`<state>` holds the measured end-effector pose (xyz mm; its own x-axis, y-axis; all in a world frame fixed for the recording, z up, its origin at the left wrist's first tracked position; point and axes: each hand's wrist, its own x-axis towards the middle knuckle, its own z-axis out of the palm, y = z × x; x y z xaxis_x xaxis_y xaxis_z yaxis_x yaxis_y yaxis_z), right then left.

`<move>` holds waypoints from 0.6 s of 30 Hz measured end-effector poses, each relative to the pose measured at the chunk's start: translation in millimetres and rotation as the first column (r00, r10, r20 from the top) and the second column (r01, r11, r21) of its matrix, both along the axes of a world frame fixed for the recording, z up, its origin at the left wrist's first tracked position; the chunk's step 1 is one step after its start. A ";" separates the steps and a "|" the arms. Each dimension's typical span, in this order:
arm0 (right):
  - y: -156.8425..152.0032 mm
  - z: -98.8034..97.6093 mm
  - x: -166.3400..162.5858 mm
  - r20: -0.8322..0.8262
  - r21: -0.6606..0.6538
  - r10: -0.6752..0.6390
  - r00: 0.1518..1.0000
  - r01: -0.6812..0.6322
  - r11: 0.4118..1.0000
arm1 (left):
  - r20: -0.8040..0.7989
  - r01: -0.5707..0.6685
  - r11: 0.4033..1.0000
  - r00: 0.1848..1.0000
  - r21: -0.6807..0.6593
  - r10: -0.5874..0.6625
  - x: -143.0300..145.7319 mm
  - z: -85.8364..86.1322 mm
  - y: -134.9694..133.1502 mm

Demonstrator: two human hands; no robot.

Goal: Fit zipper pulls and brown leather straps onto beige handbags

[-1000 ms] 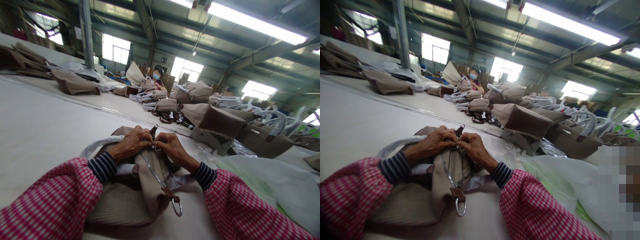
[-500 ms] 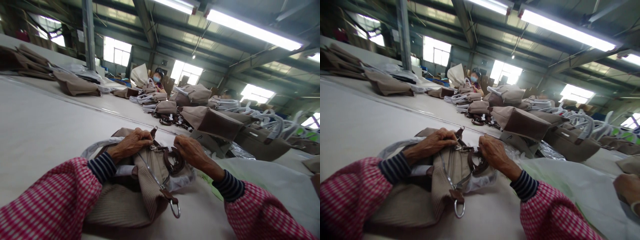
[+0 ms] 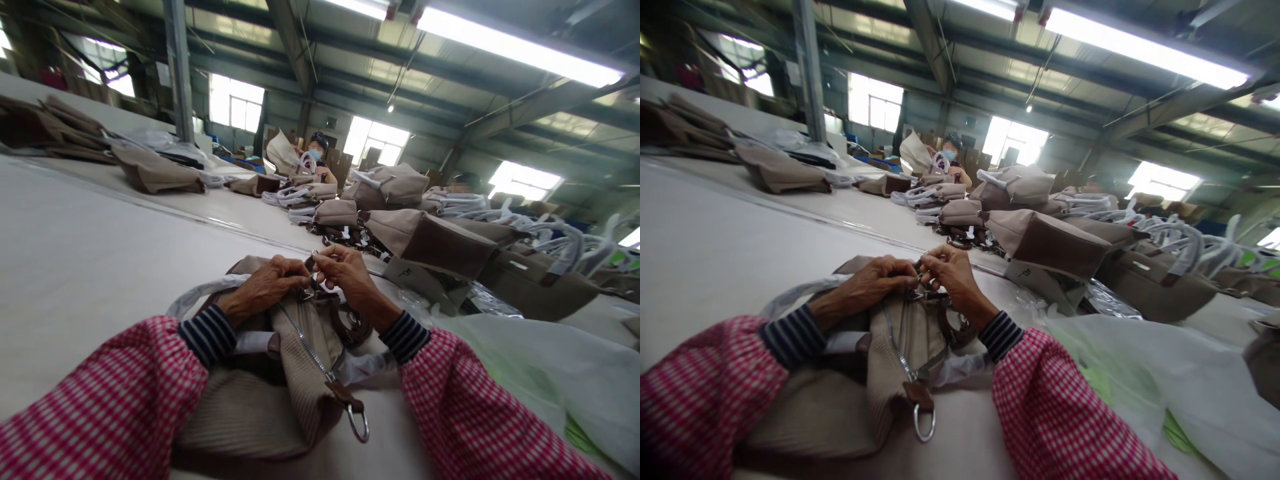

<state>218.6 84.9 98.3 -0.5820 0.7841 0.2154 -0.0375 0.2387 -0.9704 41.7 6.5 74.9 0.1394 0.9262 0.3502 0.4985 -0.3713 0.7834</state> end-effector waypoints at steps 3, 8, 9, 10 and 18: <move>0.8 -2.6 4.6 -0.023 -0.027 0.008 1.000 -0.009 1.000 | 0.089 0.015 1.000 0.996 -0.014 -0.013 -0.6 -3.0 2.1; 1.7 -5.2 15.8 0.017 -0.016 -0.020 1.000 0.020 1.000 | 0.172 0.027 0.999 0.985 -0.019 -0.023 -2.7 -7.5 5.1; 1.8 -6.1 16.8 0.029 -0.018 -0.020 0.999 0.020 1.000 | 0.170 0.023 1.000 0.985 -0.020 -0.020 -3.0 -7.6 5.2; 1.7 -7.0 17.2 0.043 -0.018 -0.019 0.999 0.020 1.000 | 0.159 0.020 1.000 0.987 -0.020 -0.017 -3.2 -7.5 5.2; -6.2 -5.4 10.2 0.154 0.000 0.028 0.988 -0.028 1.000 | -0.096 -0.059 0.998 0.994 0.023 0.061 -3.9 -8.6 3.3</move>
